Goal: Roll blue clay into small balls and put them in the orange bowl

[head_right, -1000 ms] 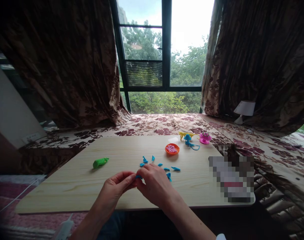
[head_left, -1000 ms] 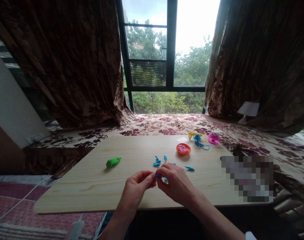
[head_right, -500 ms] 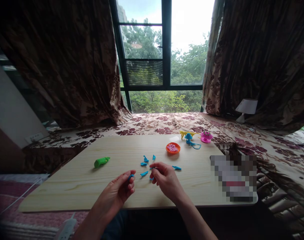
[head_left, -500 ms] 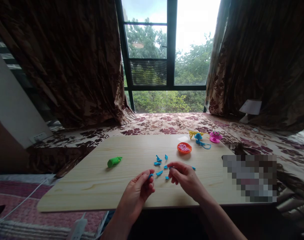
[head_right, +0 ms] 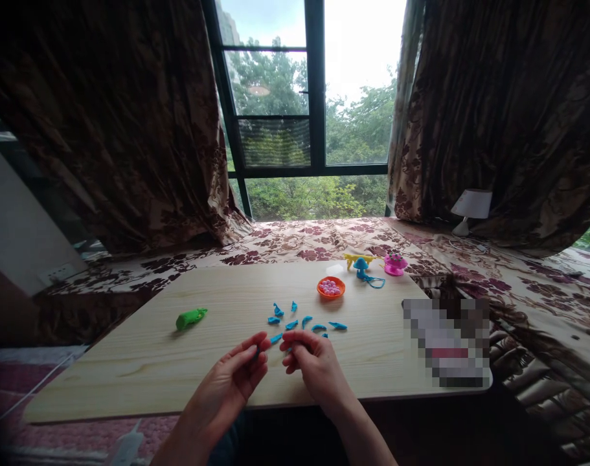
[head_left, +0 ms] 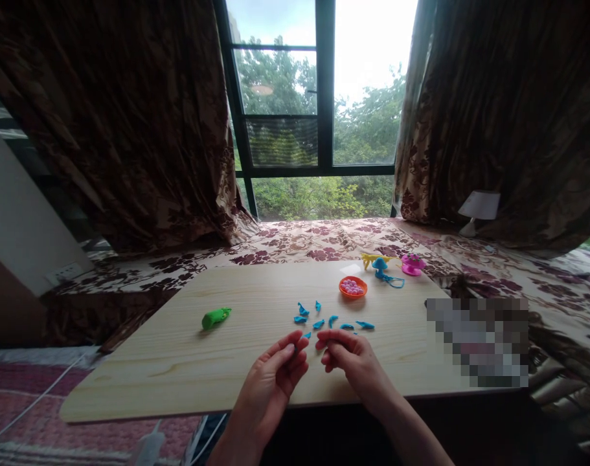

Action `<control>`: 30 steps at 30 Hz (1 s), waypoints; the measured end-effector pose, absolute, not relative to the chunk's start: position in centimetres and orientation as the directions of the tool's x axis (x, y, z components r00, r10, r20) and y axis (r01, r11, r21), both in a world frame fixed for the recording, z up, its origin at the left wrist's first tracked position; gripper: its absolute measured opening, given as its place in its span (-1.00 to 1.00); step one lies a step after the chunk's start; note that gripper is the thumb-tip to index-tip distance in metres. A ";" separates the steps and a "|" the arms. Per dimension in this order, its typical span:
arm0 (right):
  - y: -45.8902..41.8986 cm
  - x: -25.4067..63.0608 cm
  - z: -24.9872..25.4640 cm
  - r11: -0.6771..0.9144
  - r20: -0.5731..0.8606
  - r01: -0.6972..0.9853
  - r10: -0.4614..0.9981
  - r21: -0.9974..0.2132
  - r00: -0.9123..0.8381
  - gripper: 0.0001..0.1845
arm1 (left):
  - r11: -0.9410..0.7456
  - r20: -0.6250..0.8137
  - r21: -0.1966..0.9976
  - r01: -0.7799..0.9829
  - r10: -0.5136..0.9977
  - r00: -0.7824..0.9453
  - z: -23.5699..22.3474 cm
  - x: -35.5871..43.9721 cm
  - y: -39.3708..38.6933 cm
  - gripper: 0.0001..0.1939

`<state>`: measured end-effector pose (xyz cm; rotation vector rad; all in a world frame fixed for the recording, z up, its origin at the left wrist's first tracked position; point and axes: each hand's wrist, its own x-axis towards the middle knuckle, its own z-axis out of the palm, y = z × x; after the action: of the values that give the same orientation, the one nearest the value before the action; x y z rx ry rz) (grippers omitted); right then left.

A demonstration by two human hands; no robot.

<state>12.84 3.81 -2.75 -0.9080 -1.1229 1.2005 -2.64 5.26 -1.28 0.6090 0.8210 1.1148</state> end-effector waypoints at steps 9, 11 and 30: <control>3.5 12.8 -2.4 0.135 0.132 -0.318 0.991 -0.939 0.030 -0.75 | 0.284 -0.136 0.726 -0.626 0.952 0.275 -0.9 -2.9 4.6 -0.82; 3.4 12.7 -2.3 0.115 0.114 -0.346 0.993 -0.931 0.023 -0.71 | 0.299 -0.124 0.712 -0.635 0.944 0.306 -0.9 -2.9 4.6 -0.79; 1.2 7.1 -2.0 0.678 0.642 0.482 0.718 -0.555 -0.270 -0.44 | 0.308 -0.030 0.481 -0.821 0.941 0.336 -1.6 -0.6 4.7 -0.59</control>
<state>7.11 1.18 -1.98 -0.9347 -1.9292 0.3080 -0.61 4.70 -1.64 0.4180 0.3332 1.1931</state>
